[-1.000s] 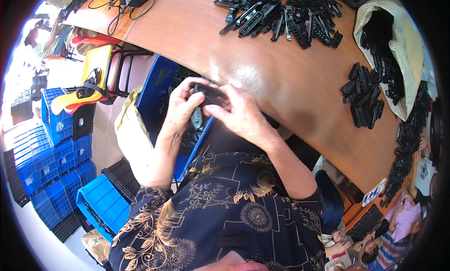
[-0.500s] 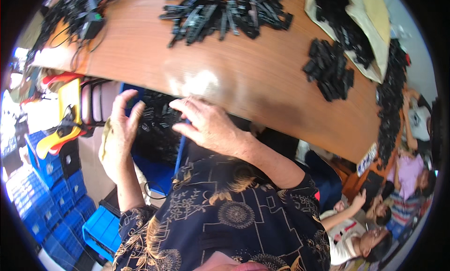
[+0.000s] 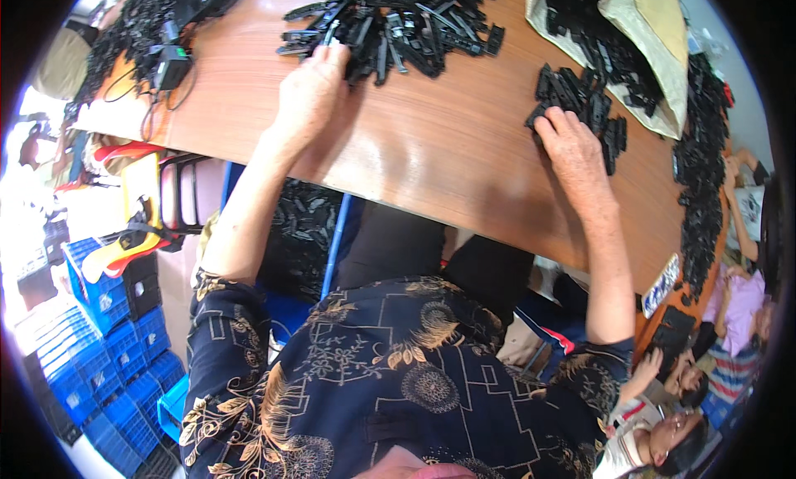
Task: The person assembles small black plastic components by hand at a workstation.
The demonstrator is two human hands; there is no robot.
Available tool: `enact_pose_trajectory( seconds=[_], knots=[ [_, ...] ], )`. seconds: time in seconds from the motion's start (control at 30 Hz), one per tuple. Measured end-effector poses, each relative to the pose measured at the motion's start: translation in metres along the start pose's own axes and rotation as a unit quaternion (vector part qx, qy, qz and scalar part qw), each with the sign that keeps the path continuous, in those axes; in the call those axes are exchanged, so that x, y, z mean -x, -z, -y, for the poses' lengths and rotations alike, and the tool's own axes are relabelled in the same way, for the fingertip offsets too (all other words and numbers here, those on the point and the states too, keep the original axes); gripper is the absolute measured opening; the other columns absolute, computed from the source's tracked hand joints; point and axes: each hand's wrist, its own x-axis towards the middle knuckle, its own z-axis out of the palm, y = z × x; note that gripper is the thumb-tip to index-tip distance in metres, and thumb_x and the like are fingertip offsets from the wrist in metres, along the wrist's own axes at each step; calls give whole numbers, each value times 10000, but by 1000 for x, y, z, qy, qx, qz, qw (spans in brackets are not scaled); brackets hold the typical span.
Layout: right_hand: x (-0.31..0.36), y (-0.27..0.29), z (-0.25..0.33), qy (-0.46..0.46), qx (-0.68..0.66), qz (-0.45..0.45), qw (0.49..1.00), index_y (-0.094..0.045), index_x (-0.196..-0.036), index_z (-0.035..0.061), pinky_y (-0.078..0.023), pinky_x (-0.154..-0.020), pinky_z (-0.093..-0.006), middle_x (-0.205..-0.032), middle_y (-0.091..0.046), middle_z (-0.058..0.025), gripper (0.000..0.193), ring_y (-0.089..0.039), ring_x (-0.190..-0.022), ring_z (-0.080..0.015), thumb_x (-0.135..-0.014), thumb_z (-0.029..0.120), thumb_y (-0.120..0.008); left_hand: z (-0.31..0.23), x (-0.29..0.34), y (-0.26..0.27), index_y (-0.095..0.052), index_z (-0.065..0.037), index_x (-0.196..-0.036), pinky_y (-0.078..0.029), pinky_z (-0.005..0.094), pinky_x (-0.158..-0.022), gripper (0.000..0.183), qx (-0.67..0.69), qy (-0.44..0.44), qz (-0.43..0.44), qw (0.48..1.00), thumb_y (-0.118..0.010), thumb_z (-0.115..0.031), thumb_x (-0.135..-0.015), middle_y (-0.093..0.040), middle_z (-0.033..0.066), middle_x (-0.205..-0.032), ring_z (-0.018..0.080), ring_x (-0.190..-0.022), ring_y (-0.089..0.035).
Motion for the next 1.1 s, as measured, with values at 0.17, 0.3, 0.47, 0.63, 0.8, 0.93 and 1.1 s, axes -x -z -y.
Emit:
enact_pose_trajectory(
  seconds=[0.17, 0.3, 0.47, 0.63, 0.8, 0.93, 1.1],
  knots=[
    [-8, -12, -26, 41, -13, 34, 998, -566, -888, 59, -531, -765, -346, -924, -524, -79, 114, -587, -888, -232, -782, 21, -582, -6, -4, -3, -494, -76, -1078, -520, 419, -749, 343, 40, -1, -1, 999, -655, -42, -777, -612, 150, -1038, 358, -910, -633],
    [-20, -9, -33, 32, -101, -20, 994, -551, -893, 44, -521, -752, -359, -926, -529, -98, 131, -576, -920, -257, -804, 80, -640, 9, 0, -12, -474, -68, -1120, -524, 336, -744, 313, 199, 124, 13, 972, -614, -10, -846, -643, 124, -987, 235, -872, -655],
    [-35, -9, 15, -230, -402, -91, 882, -536, -921, 41, -530, -615, -352, -772, -667, -116, 206, -667, -666, -234, -883, 193, -671, -34, 32, -7, -448, -54, -1175, -539, 287, -753, 338, 680, 140, 26, 719, -642, -56, -899, -641, 179, -1158, 193, -941, -652],
    [-52, -18, 95, -255, -631, -76, 729, -528, -941, 66, -457, -557, -291, -750, -597, -31, 261, -574, -657, -121, -855, 211, -728, -77, 58, -18, -430, -47, -1225, -562, 273, -756, 397, 807, 134, 72, 570, -642, -20, -891, -613, 197, -1192, 252, -963, -670],
    [-48, -21, 131, -207, -534, -204, 794, -549, -1007, 64, -515, -639, -392, -888, -616, -138, 199, -644, -771, -302, -851, 59, -672, -94, 68, -23, -438, -49, -1244, -561, 271, -760, 395, 811, 156, 59, 560, -627, -2, -900, -618, 112, -1153, 177, -998, -632],
    [-41, -17, 141, -134, -445, -251, 849, -594, -1073, 69, -531, -671, -401, -984, -599, -123, 237, -640, -798, -323, -847, 21, -643, -91, 75, -26, -464, -51, -1218, -564, 269, -761, 349, 798, 158, 53, 579, -622, -13, -909, -616, 83, -1126, 145, -993, -616],
    [-36, -18, 151, -128, -448, -252, 848, -628, -1075, 64, -536, -707, -390, -988, -602, -105, 239, -646, -829, -306, -840, 28, -654, -92, 85, -38, -467, -59, -1202, -536, 273, -801, 327, 803, 163, 51, 570, -601, 10, -912, -623, 75, -1113, 136, -990, -610]
  ],
)
